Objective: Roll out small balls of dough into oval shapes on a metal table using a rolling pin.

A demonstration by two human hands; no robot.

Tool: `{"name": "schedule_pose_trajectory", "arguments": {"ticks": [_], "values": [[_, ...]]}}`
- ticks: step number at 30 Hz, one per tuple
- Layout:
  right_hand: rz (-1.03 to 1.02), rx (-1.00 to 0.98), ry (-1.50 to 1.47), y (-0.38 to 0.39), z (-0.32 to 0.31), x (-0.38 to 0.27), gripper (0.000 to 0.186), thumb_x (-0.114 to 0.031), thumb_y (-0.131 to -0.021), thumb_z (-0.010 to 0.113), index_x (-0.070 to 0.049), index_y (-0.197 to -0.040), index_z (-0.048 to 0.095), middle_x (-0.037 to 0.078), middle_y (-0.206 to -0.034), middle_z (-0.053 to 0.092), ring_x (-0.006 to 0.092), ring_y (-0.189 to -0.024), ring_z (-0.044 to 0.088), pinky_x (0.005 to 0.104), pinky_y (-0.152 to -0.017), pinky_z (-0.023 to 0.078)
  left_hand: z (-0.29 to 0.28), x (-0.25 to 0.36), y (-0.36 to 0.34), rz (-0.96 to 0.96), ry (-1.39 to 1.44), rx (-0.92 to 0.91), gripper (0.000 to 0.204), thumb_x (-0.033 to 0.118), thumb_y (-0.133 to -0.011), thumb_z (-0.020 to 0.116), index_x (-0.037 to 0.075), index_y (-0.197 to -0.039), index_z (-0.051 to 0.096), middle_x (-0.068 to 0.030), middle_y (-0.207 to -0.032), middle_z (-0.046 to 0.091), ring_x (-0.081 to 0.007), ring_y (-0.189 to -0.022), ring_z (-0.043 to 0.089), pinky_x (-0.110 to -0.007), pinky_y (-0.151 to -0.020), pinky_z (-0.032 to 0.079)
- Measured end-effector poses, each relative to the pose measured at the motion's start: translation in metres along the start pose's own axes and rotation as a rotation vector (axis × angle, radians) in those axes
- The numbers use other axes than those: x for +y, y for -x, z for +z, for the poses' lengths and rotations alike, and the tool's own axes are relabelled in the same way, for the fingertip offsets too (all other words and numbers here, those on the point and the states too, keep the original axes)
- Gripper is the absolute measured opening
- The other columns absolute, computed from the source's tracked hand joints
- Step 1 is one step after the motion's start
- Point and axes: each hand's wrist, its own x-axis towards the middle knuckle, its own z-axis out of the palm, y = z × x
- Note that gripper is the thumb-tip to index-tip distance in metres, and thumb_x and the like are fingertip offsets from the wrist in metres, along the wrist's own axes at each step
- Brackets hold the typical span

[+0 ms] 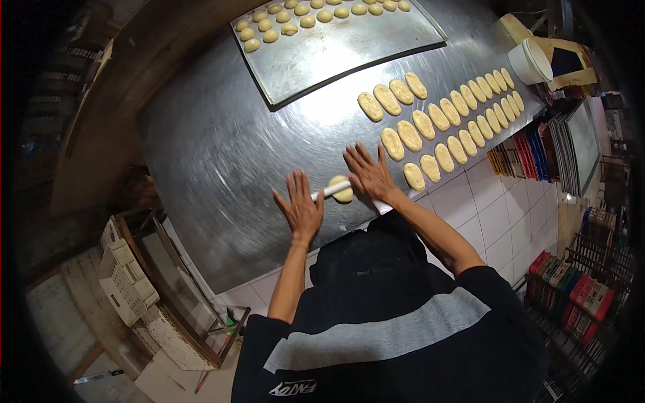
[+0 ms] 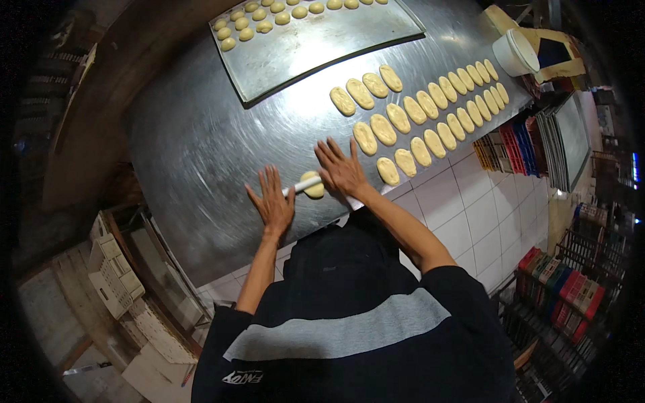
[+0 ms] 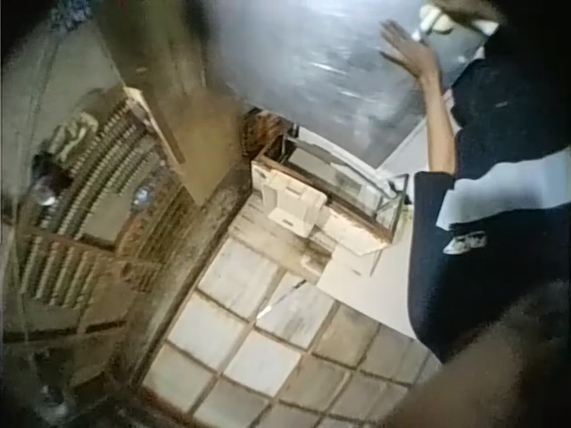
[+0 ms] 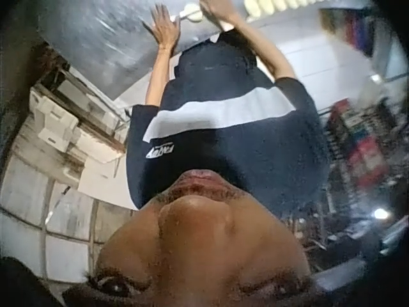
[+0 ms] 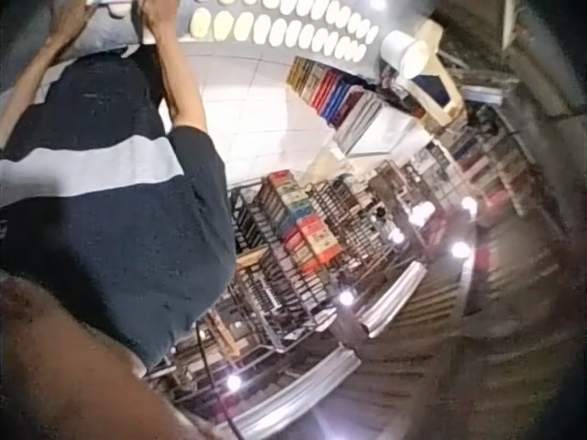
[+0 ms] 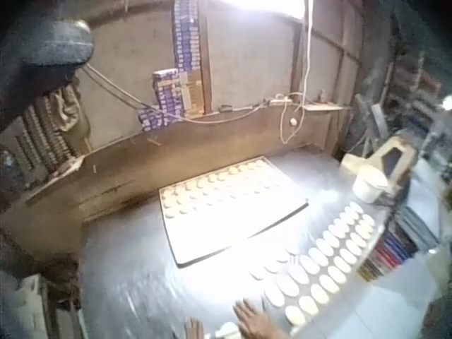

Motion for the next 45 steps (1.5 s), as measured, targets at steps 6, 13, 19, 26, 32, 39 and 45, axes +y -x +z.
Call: {"name": "schedule_pose_trajectory", "arguments": {"ticks": [6,13,19,26,32,39,45], "values": [[0.181,0.236,0.05,-0.093,-0.003,0.027,0.06,-0.038,-0.112,0.041,-0.012,-0.166,0.036,0.011,-0.174,0.032,0.026,-0.163,0.024,0.0723,-0.126,0.008,0.005,-0.022,-0.106,-0.155,-0.05,0.211,0.079,0.047,-0.112,0.041,-0.002,-0.169,0.017,-0.0182,-0.178,0.02,-0.0328,-0.165,0.015,-0.072,-0.126,0.005],[0.1,0.016,-0.131,0.077,0.009,-0.015,0.064,-0.028,-0.107,0.055,-0.001,-0.162,0.04,0.016,-0.171,0.037,0.0314,-0.16,0.03,0.0587,-0.13,0.015,0.033,0.022,0.043,0.005,0.093,0.304,0.066,0.034,-0.106,0.058,-0.001,-0.16,0.043,-0.0172,-0.163,0.048,-0.0325,-0.151,0.042,-0.054,-0.124,0.026],[0.101,0.053,-0.385,0.14,-0.007,-0.016,0.08,-0.003,-0.092,0.066,-0.011,-0.165,0.035,0.013,-0.171,0.036,0.0334,-0.157,0.035,0.055,-0.127,0.028,0.04,0.019,0.108,0.032,0.33,0.095,0.042,0.022,-0.101,0.071,0.008,-0.141,0.067,-0.013,-0.126,0.066,-0.0316,-0.121,0.059,-0.052,-0.11,0.036],[0.005,-0.085,-0.586,0.062,0.001,-0.03,0.043,-0.011,-0.096,0.065,-0.009,-0.139,0.059,0.022,-0.098,0.071,0.0392,-0.087,0.071,0.0512,-0.073,0.054,0.011,0.014,0.029,-0.315,0.511,0.334,0.033,0.02,-0.103,0.07,-0.007,-0.121,0.066,-0.0217,-0.108,0.066,-0.0431,-0.1,0.064,-0.052,-0.086,0.05],[0.114,-0.038,-1.01,0.02,-0.036,-0.009,0.018,-0.013,-0.099,0.062,-0.001,-0.107,0.072,0.021,-0.081,0.074,0.0439,-0.071,0.071,0.052,-0.067,0.056,-0.001,0.013,-0.029,-0.239,0.425,0.314,0.033,0.011,-0.1,0.068,-0.004,-0.129,0.065,-0.0211,-0.113,0.065,-0.0431,-0.111,0.06,-0.051,-0.098,0.048],[-0.005,0.23,-0.821,0.028,-0.141,0.162,0.029,-0.01,-0.09,0.071,-0.005,-0.118,0.075,0.015,-0.096,0.075,0.0323,-0.09,0.072,0.0408,-0.083,0.057,0.026,0.107,-0.057,-0.51,0.245,0.127,0.07,0.014,-0.103,0.065,0.007,-0.165,0.034,-0.022,-0.167,0.032,-0.0408,-0.153,0.03,-0.063,-0.119,0.023],[0.176,0.431,-0.566,-0.025,-0.178,0.319,0.03,-0.005,-0.09,0.066,-0.007,-0.12,0.072,0.018,-0.092,0.069,0.0377,-0.085,0.068,0.0469,-0.077,0.055,0.049,0.201,-0.117,-0.699,0.242,0.258,0.067,0.023,-0.107,0.055,0.006,-0.166,0.03,-0.0242,-0.172,0.026,-0.0384,-0.161,0.019,-0.065,-0.121,0.015]]}}
